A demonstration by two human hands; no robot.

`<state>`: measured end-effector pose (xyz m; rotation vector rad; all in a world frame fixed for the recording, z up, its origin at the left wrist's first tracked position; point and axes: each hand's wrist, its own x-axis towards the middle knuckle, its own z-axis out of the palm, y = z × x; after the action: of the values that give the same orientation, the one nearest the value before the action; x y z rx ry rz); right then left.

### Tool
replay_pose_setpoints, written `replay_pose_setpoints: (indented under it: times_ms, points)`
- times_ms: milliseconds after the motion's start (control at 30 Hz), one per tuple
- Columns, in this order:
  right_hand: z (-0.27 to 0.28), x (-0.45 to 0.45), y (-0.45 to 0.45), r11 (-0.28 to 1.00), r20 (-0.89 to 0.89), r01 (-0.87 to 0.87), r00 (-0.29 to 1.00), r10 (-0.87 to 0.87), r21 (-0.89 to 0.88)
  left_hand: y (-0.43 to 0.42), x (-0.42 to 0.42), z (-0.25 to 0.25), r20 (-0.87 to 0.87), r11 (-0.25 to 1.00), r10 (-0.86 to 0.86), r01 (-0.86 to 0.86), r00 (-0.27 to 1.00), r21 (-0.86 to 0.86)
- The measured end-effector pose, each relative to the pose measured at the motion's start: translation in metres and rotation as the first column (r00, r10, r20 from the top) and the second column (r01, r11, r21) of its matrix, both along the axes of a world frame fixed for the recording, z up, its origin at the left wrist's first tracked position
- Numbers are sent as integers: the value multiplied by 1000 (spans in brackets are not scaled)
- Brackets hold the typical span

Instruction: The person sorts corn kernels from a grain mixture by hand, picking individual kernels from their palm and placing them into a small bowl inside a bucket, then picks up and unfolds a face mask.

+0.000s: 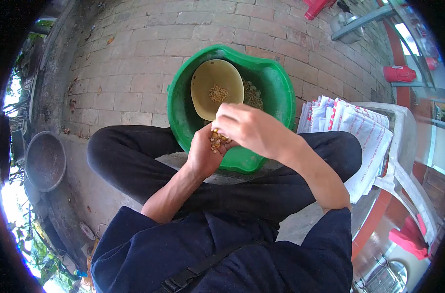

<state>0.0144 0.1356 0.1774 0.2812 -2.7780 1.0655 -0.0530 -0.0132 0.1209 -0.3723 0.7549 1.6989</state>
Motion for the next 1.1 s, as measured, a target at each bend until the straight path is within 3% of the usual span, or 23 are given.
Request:
replay_pose_setpoints:
  times_ms: [100, 167, 267, 400, 1100]
  points:
    - [13, -6, 8, 995, -49, 100, 994, -101, -24, 2, -1, 6, -14, 999, -23, 22, 1000, -41]
    - [8, -7, 12, 988, -97, 149, 984, -152, -43, 1, -1, 0, -37, 997, -77, 78, 996, 25]
    - [15, -10, 15, 929, -142, 361, 918, -369, -80, 0, -3, -2, -54, 995, -97, 99, 994, 30]
    - [15, -11, 17, 898, -153, 428, 885, -439, -102, 0, -3, -1, -54, 994, -110, 112, 992, 21]
    - [9, -12, 21, 868, -194, 487, 846, -497, -98, 1, -3, -1, -74, 994, -111, 112, 991, 14]
